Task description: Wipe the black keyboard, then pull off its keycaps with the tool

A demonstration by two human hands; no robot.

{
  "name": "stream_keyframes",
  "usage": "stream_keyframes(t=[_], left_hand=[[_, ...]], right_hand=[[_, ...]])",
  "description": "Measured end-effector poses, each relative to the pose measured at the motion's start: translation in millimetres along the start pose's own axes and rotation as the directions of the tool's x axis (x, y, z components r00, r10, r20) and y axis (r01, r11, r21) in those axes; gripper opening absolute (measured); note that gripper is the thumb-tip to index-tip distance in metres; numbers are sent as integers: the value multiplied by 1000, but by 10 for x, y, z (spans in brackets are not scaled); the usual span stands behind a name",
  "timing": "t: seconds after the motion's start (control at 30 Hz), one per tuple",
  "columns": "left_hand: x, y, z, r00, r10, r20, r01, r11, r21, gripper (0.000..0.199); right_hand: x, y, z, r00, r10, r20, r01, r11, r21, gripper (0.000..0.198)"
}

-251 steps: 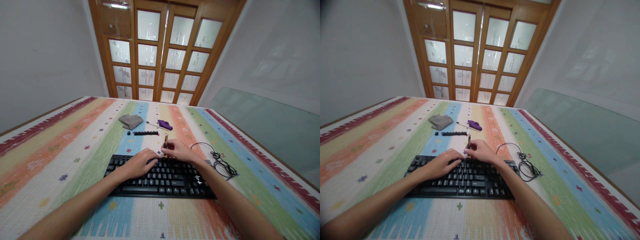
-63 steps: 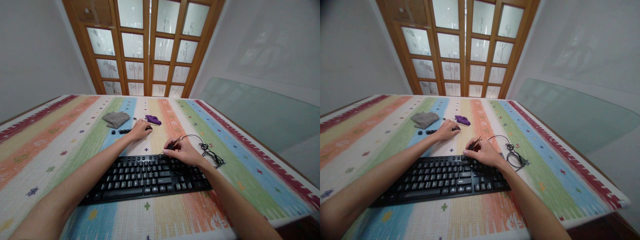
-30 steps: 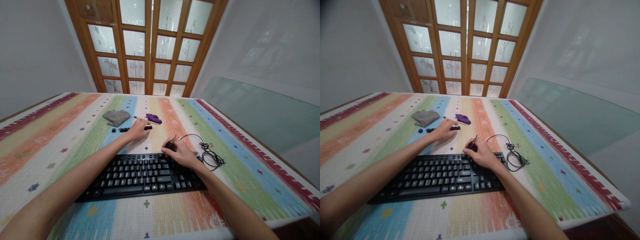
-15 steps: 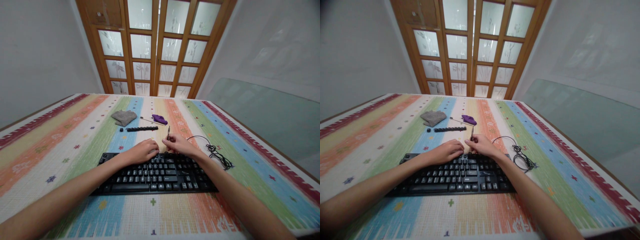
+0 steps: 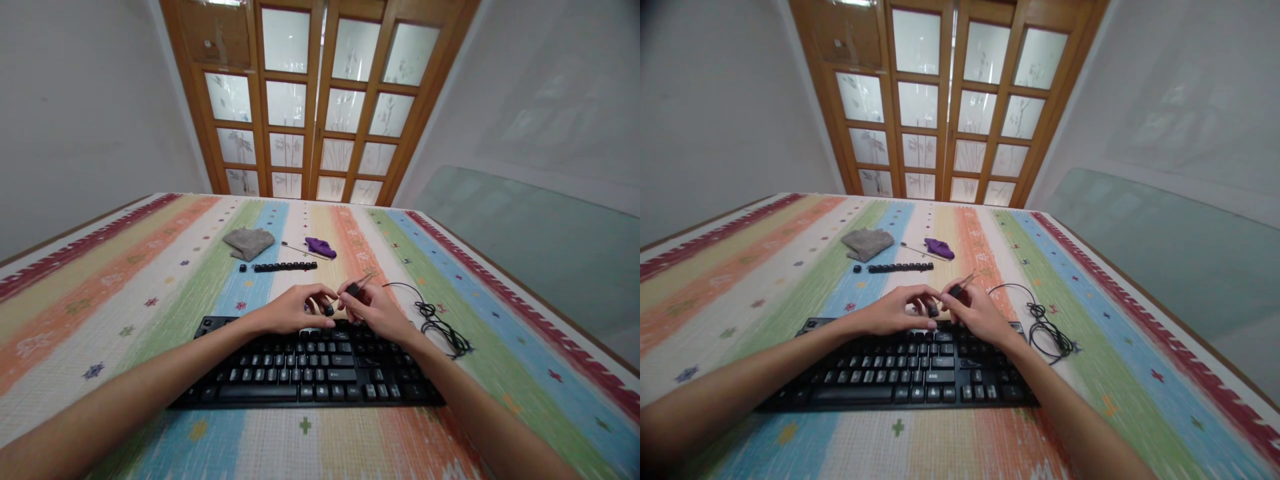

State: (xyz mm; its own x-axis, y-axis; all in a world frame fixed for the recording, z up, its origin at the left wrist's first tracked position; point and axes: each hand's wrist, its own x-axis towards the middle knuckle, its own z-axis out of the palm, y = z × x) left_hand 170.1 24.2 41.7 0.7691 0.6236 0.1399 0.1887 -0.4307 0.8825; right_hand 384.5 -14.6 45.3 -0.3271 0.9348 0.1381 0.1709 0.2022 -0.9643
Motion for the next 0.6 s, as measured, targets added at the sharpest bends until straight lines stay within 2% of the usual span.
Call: stream_keyframes(t=[0.13, 0.27, 0.37, 0.47, 0.53, 0.6], left_hand=[[65, -39, 2, 1000, -6, -21, 4, 998, -57, 34], [97, -31, -39, 1000, 22, -7, -21, 997, 75, 22], [126, 4, -91, 989, 147, 18, -147, 955, 258, 16], [173, 29, -144, 947, 302, 112, -321, 863, 390, 13], [207, 39, -170, 925, 344, 162, -380, 818, 431, 14], [241, 47, -188, 918, 361, 166, -397, 804, 444, 14]], right_hand=[[-50, 55, -30, 1000, 16, 0, -16, 1000, 14, 47], [-68, 31, -57, 1000, 16, -17, -17, 999, -52, 48], [-69, 12, -64, 999, 0, -52, -7, 992, -123, 45], [-68, 16, -64, 995, -10, -96, -6, 986, -168, 41], [-65, 22, -68, 992, -9, -123, -13, 985, -172, 41], [-60, 20, -76, 989, -17, -150, -7, 987, -160, 42]])
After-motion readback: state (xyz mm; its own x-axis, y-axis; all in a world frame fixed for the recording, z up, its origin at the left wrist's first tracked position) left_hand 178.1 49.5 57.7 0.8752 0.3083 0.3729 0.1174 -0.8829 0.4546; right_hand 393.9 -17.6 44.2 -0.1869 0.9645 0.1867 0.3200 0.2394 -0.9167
